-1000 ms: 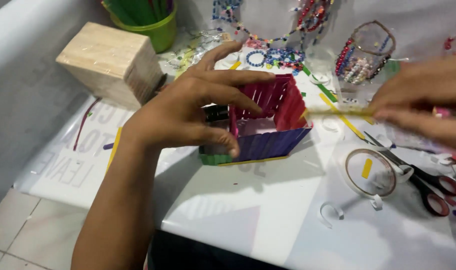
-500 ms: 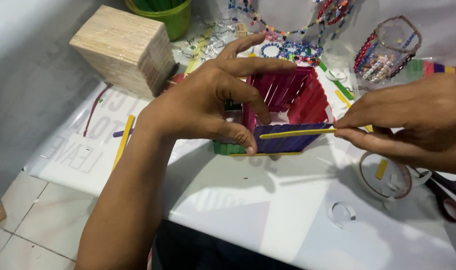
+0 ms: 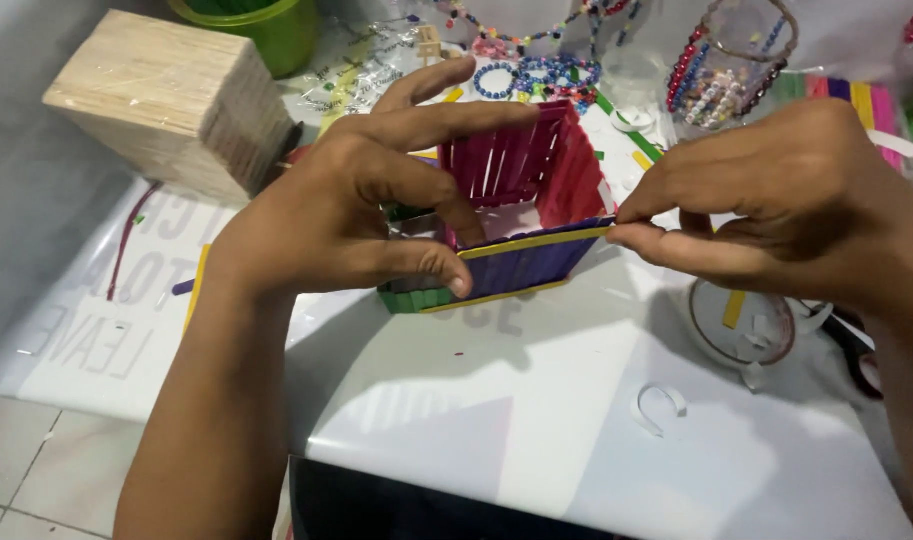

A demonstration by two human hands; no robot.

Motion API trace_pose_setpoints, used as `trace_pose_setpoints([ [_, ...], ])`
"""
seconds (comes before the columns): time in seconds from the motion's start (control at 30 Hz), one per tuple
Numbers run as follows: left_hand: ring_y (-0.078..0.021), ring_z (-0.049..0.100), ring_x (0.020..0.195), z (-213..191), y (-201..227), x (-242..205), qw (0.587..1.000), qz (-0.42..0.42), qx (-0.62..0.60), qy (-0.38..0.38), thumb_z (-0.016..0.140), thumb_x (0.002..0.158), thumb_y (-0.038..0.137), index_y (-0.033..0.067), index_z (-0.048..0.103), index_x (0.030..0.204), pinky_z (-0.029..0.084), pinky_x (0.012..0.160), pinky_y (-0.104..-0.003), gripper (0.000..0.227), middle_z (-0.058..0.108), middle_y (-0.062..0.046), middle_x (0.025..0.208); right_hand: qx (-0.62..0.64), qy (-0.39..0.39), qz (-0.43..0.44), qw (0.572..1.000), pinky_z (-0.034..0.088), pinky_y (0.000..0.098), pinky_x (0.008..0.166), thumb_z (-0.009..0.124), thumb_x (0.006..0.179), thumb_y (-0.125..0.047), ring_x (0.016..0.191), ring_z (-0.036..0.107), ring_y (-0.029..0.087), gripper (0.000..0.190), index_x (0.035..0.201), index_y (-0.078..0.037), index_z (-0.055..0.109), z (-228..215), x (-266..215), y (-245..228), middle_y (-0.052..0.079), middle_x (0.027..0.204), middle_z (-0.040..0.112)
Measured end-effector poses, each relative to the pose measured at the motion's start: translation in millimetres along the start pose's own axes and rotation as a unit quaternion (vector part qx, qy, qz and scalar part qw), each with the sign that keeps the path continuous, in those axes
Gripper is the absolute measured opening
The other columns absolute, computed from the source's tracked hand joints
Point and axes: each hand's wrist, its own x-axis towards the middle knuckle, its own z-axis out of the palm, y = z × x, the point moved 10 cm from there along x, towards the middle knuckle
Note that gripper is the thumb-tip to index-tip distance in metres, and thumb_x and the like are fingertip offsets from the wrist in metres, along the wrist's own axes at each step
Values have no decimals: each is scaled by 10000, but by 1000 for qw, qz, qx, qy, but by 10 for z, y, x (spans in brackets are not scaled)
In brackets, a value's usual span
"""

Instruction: Assembling a decorative box or container by gluing or taping colored popsicle sticks to a frame.

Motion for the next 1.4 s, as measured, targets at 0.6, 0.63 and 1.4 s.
trace_pose_setpoints([
  [0.6,-473,327,1541,35,69,46,1000,-7,6,2,765,925,254,89,735,867,216,1316,-612,177,455,-217,1559,-149,-13,106,983,270,328,584,799,1022,-390,644,596,103,192,923,-230,758,41,-163,267,-88,639,619],
  [0.63,-462,361,1529,31,83,48,1000,1,10,4,756,933,256,77,723,859,212,1320,-606,196,457,-230,1554,-175,-40,141,974,279,350,614,754,1029,-448,698,620,88,191,956,-272,756,69,-178,335,-119,657,629],
  [1.4,-531,442,1465,39,198,88,998,39,52,17,652,1004,209,-2,772,886,310,1290,-642,270,492,-281,1492,-53,34,-68,996,423,309,515,866,990,-55,651,650,208,109,1074,5,829,-9,-80,-26,117,846,742],
])
